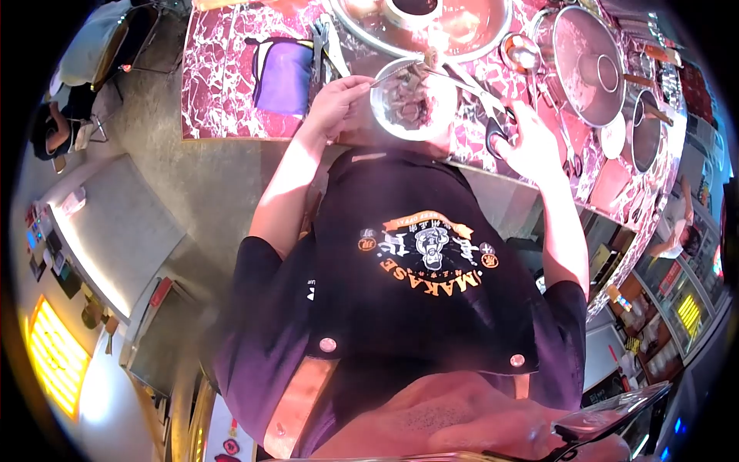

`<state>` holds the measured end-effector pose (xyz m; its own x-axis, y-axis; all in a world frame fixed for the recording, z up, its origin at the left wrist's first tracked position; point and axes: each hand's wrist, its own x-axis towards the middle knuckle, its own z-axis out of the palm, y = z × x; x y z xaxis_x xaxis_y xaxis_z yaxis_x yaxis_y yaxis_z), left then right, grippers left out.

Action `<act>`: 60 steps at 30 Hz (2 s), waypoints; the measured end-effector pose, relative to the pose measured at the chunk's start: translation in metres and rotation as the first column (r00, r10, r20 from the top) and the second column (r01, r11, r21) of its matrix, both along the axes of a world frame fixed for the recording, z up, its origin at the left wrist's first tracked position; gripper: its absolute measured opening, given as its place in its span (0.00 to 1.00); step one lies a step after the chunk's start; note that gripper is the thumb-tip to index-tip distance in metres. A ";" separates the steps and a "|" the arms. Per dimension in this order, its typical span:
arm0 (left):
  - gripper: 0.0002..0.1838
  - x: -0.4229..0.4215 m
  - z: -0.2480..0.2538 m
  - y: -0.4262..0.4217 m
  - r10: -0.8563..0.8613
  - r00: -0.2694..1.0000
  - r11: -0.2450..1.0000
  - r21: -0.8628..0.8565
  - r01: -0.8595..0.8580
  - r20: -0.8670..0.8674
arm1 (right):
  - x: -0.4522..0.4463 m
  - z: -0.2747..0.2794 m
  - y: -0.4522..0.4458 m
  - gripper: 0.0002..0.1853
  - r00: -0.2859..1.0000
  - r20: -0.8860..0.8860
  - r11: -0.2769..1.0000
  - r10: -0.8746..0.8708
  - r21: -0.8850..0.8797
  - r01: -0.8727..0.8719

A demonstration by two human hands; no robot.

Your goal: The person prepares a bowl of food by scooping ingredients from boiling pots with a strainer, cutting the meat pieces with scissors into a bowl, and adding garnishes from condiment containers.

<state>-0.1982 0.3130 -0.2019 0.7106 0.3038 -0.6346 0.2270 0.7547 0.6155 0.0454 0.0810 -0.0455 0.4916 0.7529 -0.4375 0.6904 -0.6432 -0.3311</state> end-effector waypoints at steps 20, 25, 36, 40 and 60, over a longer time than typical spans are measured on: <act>0.11 -0.072 -0.013 -0.071 0.066 0.993 0.997 -0.029 -0.069 -0.093 | -0.048 -0.008 -0.021 0.30 0.980 -0.196 0.995 -0.027 -0.096 0.008; 0.10 -0.069 -0.009 -0.070 0.063 0.990 0.998 0.018 -0.061 -0.128 | -0.045 -0.015 -0.034 0.31 0.973 -0.228 1.000 -0.019 -0.011 0.017; 0.12 -0.036 -0.007 -0.073 -0.035 0.991 0.982 0.181 0.058 -0.131 | -0.033 -0.002 -0.054 0.30 0.973 -0.204 0.989 -0.110 -0.124 0.086; 0.12 -0.026 -0.006 -0.071 -0.100 0.984 0.976 0.179 0.126 -0.149 | -0.032 -0.001 -0.058 0.29 0.974 -0.179 0.989 -0.137 -0.076 0.125; 0.10 -0.079 -0.026 -0.043 0.082 0.996 0.854 0.518 -0.053 -0.033 | -0.019 -0.043 -0.091 0.26 0.855 -0.418 0.940 -0.307 0.006 0.341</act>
